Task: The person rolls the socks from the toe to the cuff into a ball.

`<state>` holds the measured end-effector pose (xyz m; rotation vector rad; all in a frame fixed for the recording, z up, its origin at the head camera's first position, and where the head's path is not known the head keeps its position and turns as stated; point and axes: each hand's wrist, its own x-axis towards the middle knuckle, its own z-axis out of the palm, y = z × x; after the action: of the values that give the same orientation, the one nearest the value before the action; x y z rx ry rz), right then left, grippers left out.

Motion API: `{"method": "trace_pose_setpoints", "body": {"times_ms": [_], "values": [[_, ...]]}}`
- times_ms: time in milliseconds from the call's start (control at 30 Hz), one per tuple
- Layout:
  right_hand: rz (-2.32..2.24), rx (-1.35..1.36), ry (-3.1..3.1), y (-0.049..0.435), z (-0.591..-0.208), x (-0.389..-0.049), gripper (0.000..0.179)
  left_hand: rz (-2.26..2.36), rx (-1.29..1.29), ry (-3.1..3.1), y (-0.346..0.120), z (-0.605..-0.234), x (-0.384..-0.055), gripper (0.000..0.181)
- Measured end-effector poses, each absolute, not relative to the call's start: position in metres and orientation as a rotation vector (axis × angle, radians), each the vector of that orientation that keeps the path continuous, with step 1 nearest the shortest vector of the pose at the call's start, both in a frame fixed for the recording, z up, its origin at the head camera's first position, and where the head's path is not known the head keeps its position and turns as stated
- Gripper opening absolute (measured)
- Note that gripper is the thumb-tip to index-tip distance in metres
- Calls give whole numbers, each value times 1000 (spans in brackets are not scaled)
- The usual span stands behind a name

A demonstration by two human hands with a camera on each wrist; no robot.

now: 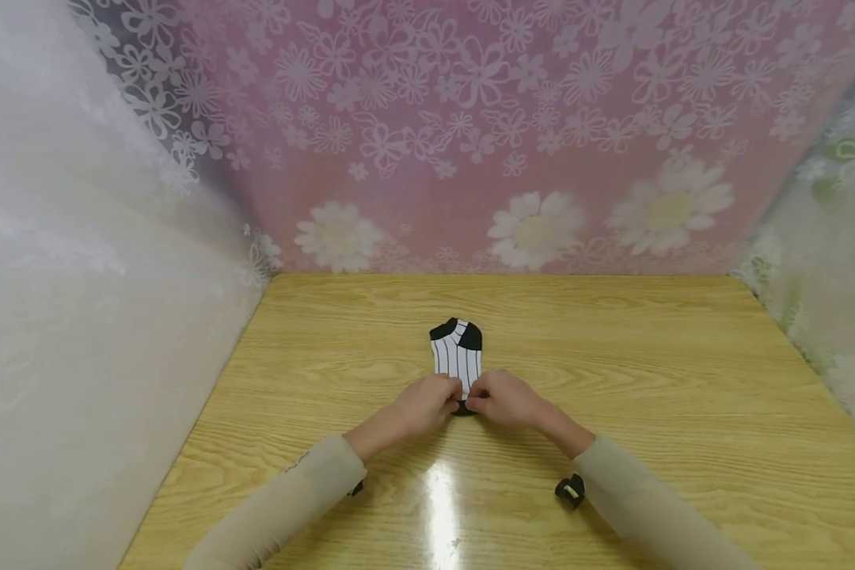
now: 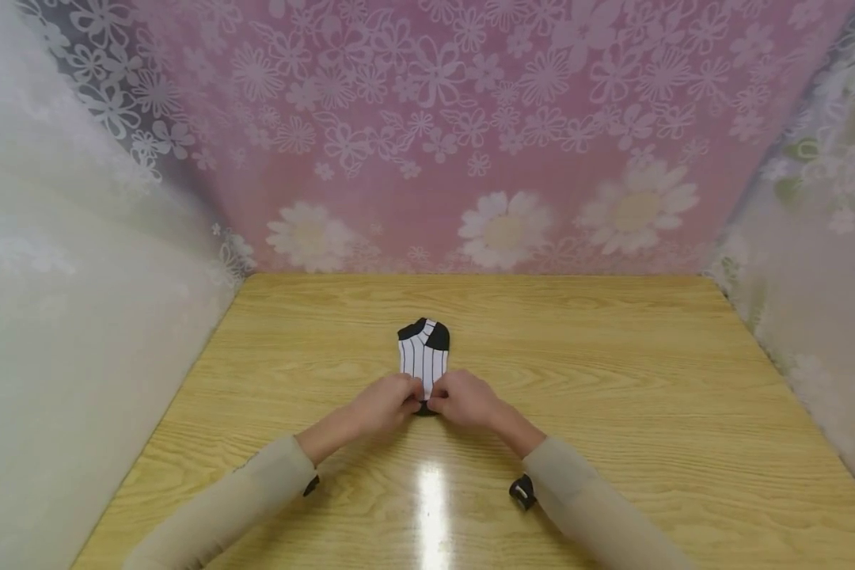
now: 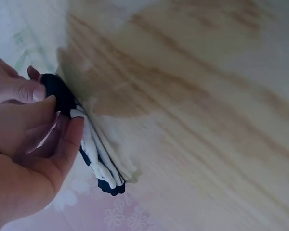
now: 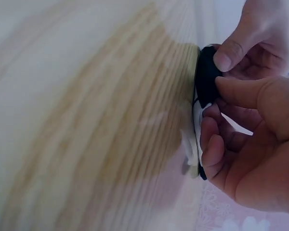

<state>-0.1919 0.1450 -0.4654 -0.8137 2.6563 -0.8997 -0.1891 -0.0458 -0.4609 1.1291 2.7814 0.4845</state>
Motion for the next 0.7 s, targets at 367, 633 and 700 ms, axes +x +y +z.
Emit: {"method": "trace_pose_setpoints", "body": {"times_ms": [367,633,700], "values": [[-1099,-622,2568,146,-466,-199,9,-235,1281,2936,-37,-461,-175,17],[-638,-943,2936,137,-463,-179,13,-258,1278,2943,-37,-463,-175,15],[-562,-1040,2986,136,-462,-175,11,-177,1258,2941,-39,-464,-178,14]]}}
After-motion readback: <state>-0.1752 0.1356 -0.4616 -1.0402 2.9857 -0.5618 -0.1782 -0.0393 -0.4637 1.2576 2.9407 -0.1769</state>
